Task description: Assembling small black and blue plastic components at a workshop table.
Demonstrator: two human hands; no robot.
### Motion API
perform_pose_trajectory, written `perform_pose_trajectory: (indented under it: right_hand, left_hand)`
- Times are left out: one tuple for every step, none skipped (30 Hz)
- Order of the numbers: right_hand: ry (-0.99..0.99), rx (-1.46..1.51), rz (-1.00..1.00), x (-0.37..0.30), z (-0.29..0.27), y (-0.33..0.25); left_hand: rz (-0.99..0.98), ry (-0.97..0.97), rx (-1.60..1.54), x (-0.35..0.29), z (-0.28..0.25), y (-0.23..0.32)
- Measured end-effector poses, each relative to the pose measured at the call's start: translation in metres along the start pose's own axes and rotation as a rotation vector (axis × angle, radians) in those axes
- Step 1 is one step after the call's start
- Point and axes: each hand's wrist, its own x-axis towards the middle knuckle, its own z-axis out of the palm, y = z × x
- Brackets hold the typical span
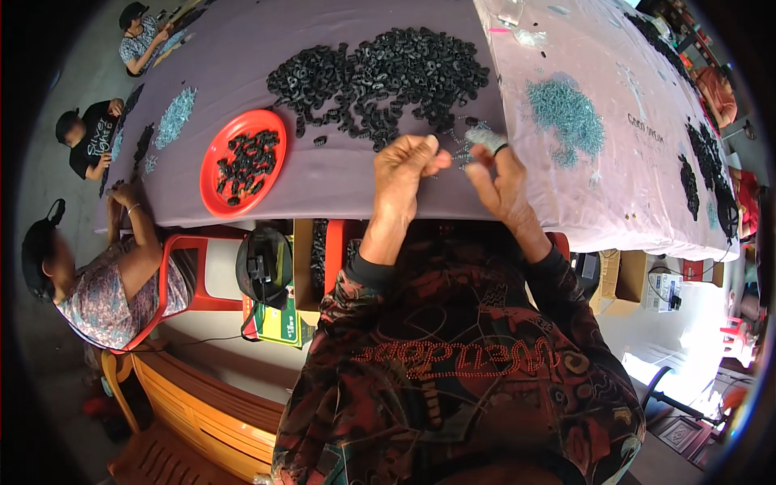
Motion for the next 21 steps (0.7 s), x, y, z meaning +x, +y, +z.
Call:
perform_pose_trajectory:
  right_hand:
    - [0.058,0.037,0.051,-0.001,0.001,0.006]
    - [0.099,0.031,0.075,-0.004,0.002,0.011]
    - [0.141,0.024,0.092,-0.004,0.003,0.018]
    - [0.182,0.020,0.116,-0.005,0.005,0.025]
    - [0.202,0.016,0.133,-0.008,0.007,0.032]
    - [0.222,0.016,0.155,-0.009,0.009,0.038]
    - [0.241,0.015,0.173,-0.011,0.011,0.043]
    - [0.263,0.055,0.185,-0.013,0.013,0.046]
    - [0.285,0.094,0.196,-0.015,0.014,0.049]
    - [0.308,0.133,0.207,-0.016,0.015,0.052]
    - [0.318,0.159,0.225,-0.015,0.014,0.054]
    - [0.327,0.186,0.247,-0.016,0.012,0.056]
    - [0.334,0.205,0.259,-0.017,0.011,0.056]
    - [0.319,0.219,0.294,-0.015,0.009,0.057]
    - [0.301,0.225,0.318,-0.013,0.007,0.057]
    - [0.294,0.218,0.362,-0.015,0.005,0.055]
    - [0.235,0.191,0.336,-0.018,0.006,0.052]
    - [0.192,0.153,0.319,-0.019,0.009,0.048]
    - [0.146,0.124,0.302,-0.018,0.012,0.045]
    - [0.058,0.046,0.219,-0.021,0.015,0.040]
    - [0.010,-0.043,0.120,-0.022,0.020,0.034]
  left_hand:
    - [0.033,0.013,0.015,0.002,-0.003,0.002]
    - [0.043,0.044,0.013,0.002,-0.005,0.003]
    - [0.064,0.073,0.012,0.004,-0.008,0.004]
    - [0.066,0.088,0.005,0.005,-0.009,0.005]
    - [0.072,0.100,0.002,0.005,-0.011,0.006]
    - [0.093,0.104,-0.006,0.006,-0.013,0.007]
    - [0.086,0.118,0.007,0.006,-0.014,0.009]
    - [0.092,0.125,0.015,0.006,-0.016,0.010]
    - [0.098,0.131,0.022,0.007,-0.017,0.012]
    - [0.103,0.157,0.020,0.007,-0.017,0.013]
    - [0.107,0.170,-0.004,0.008,-0.017,0.014]
    - [0.107,0.185,-0.028,0.007,-0.018,0.016]
    - [0.084,0.218,-0.039,0.007,-0.018,0.018]
    - [0.082,0.226,-0.074,0.005,-0.018,0.019]
    - [0.098,0.212,-0.095,0.006,-0.018,0.022]
    - [0.108,0.201,-0.113,0.006,-0.019,0.024]
    - [0.113,0.192,-0.130,0.003,-0.018,0.024]
    - [0.126,0.205,-0.159,0.002,-0.017,0.024]
    - [0.125,0.222,-0.159,0.001,-0.015,0.025]
    - [0.135,0.230,-0.161,0.000,-0.015,0.025]
    - [0.161,0.228,-0.165,-0.001,-0.014,0.026]
